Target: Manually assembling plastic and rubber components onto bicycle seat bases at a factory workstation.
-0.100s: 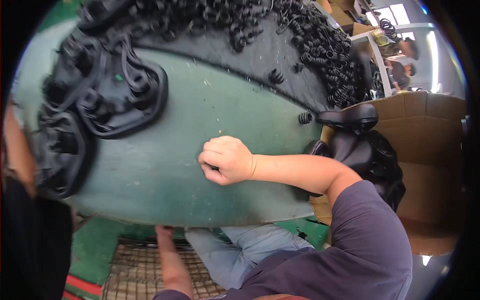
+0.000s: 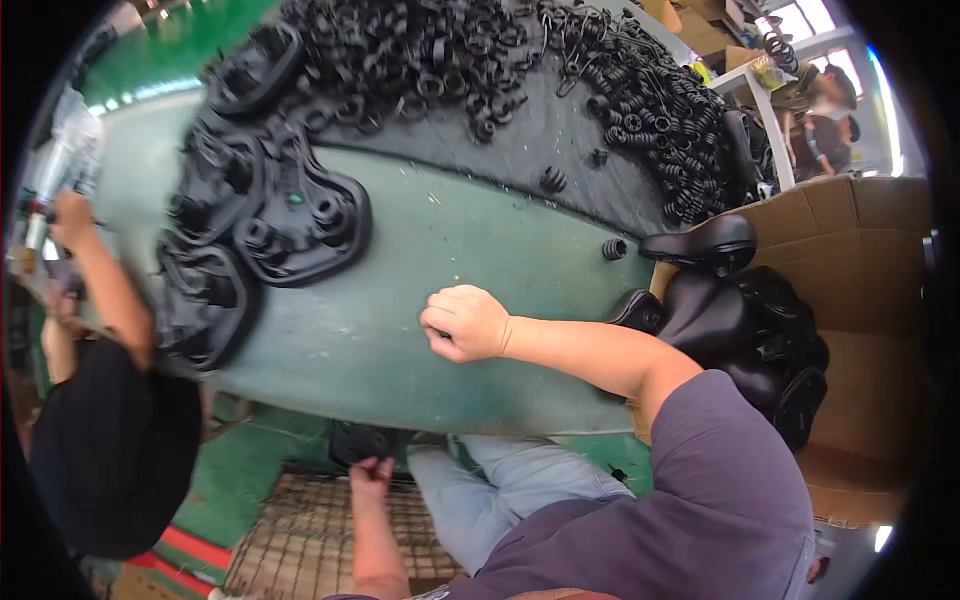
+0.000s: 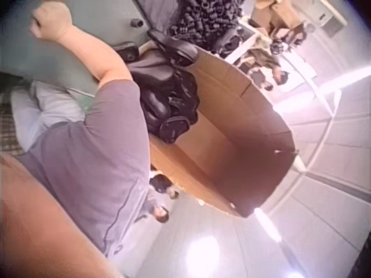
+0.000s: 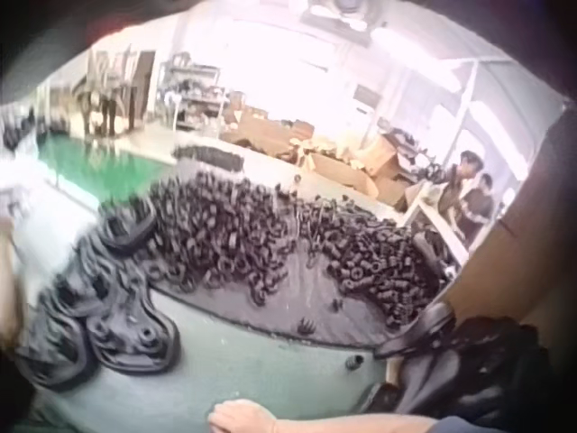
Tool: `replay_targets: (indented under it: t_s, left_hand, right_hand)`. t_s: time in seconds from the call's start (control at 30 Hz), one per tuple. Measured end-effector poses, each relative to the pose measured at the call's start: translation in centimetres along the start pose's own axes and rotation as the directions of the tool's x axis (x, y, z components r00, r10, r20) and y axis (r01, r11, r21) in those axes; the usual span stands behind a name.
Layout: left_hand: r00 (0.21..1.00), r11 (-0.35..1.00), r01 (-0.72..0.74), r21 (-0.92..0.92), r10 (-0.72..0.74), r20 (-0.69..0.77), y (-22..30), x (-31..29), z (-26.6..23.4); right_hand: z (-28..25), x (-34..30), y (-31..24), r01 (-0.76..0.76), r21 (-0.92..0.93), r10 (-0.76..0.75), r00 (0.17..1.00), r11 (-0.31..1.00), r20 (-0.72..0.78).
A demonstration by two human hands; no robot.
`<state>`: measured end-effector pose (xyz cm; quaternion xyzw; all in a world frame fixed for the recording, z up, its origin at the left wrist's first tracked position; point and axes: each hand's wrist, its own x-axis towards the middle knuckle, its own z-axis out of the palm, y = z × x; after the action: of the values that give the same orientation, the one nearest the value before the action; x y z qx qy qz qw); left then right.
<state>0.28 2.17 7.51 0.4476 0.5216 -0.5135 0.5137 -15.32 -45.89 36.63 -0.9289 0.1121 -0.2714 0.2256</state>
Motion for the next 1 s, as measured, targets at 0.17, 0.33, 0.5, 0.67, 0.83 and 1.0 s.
replay_targets:
  t_s: [0.17, 0.33, 0.5, 0.67, 0.83, 1.0]
  left_hand:
    - [0.989, 0.998, -0.029, 0.056, 0.02, 0.149, -2.2, -20.1, -2.4]
    - [0.988, 0.905, -0.148, 0.398, 0.154, 0.017, -4.7, -35.9, -3.2]
    - [0.97, 0.786, -0.222, 0.577, 0.117, 0.213, -5.0, -36.1, 8.7]
    - [0.927, 0.858, -0.205, 0.472, 0.014, 0.376, -7.6, -31.6, 24.0]
    - [0.923, 0.826, -0.225, 0.517, 0.01, 0.385, -7.4, -27.4, 34.2]
    - [0.958, 0.557, -0.063, 0.828, -0.198, 0.206, -5.7, -31.6, 37.3]
  right_hand:
    - [-3.6, -1.7, -0.8, -0.131, -0.083, 0.148, 0.955, 0.988, 0.258]
    - [-14.8, -2.1, -3.9, -0.087, -0.247, 0.244, -0.038, 0.965, 0.969]
    - [-20.7, -13.8, -5.7, 0.236, -0.415, 0.302, 0.399, 0.879, 0.866]
    - [-21.0, -12.7, -5.1, -0.253, -0.76, 0.756, 0.492, 0.599, 0.432]
    - [-19.3, -8.4, -2.4, -0.524, -0.644, 0.809, 0.518, 0.557, 0.278]
    - [-20.1, -3.6, -0.8, -0.931, -0.332, 0.961, 0.216, 0.15, -0.172]
